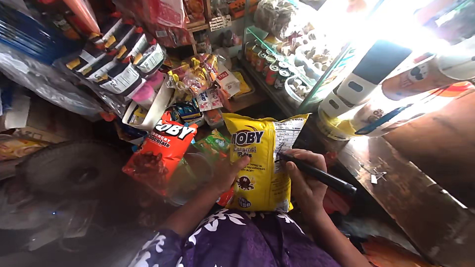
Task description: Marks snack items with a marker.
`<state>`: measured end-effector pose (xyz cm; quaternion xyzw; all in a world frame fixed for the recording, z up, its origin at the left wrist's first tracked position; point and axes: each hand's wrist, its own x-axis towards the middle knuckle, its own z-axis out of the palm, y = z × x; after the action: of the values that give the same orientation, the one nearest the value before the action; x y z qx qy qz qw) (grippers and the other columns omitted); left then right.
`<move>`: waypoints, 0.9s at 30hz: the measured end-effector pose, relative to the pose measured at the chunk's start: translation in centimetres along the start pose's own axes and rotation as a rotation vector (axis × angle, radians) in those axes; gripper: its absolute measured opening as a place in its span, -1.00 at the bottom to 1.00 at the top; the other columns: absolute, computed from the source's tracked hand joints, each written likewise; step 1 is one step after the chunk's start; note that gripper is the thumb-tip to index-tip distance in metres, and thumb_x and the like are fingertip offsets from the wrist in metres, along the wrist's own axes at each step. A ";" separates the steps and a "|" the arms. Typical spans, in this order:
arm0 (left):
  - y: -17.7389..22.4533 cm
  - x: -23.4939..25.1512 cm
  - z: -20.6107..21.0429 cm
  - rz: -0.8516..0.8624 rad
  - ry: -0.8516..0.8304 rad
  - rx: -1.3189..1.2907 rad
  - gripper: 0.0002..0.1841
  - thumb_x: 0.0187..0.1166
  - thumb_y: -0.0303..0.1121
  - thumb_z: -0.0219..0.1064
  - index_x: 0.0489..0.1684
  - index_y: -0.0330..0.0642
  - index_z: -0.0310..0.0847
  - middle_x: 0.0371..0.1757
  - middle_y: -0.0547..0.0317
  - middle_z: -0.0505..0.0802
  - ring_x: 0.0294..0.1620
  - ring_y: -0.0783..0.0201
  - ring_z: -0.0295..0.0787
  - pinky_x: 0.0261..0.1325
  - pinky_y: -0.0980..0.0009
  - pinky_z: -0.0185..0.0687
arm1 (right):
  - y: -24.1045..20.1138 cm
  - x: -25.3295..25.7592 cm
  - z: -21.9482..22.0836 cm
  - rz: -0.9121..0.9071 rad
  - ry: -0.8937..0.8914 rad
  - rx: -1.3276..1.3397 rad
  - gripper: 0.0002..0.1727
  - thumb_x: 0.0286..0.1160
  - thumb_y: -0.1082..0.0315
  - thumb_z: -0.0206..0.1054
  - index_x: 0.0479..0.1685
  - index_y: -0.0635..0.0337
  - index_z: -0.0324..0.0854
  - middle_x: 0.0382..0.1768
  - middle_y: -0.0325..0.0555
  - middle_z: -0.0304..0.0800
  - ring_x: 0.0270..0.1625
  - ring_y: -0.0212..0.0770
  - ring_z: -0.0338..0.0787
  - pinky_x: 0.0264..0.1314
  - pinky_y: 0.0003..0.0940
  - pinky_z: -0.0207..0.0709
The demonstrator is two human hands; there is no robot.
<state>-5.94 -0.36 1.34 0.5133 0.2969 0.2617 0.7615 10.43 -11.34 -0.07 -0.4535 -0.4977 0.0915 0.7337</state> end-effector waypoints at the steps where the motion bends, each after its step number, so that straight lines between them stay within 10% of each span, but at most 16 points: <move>1: 0.0 0.1 0.0 0.003 -0.003 0.008 -0.60 0.59 -0.21 0.24 0.28 -0.25 0.39 -0.13 0.40 0.84 -0.07 0.56 0.83 0.13 0.51 0.78 | 0.0 0.0 0.0 0.002 -0.005 0.013 -0.84 0.59 0.31 0.37 0.03 -0.17 0.67 0.06 -0.45 0.82 0.14 -0.48 0.79 0.18 -0.56 0.69; 27: 0.2 0.1 0.0 -0.027 -0.009 -0.019 -0.65 0.61 -0.30 0.16 0.29 -0.24 0.36 -0.16 0.39 0.83 -0.11 0.56 0.83 0.09 0.52 0.79 | 0.2 1.2 -0.3 -0.051 0.093 0.045 -0.83 0.59 0.27 0.40 0.07 -0.18 0.67 0.05 -0.42 0.83 0.02 -0.42 0.85 0.06 -0.50 0.77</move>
<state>-5.90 -0.18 1.51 0.5031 0.2981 0.2518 0.7711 11.38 -10.69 0.55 -0.4278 -0.4724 0.0629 0.7680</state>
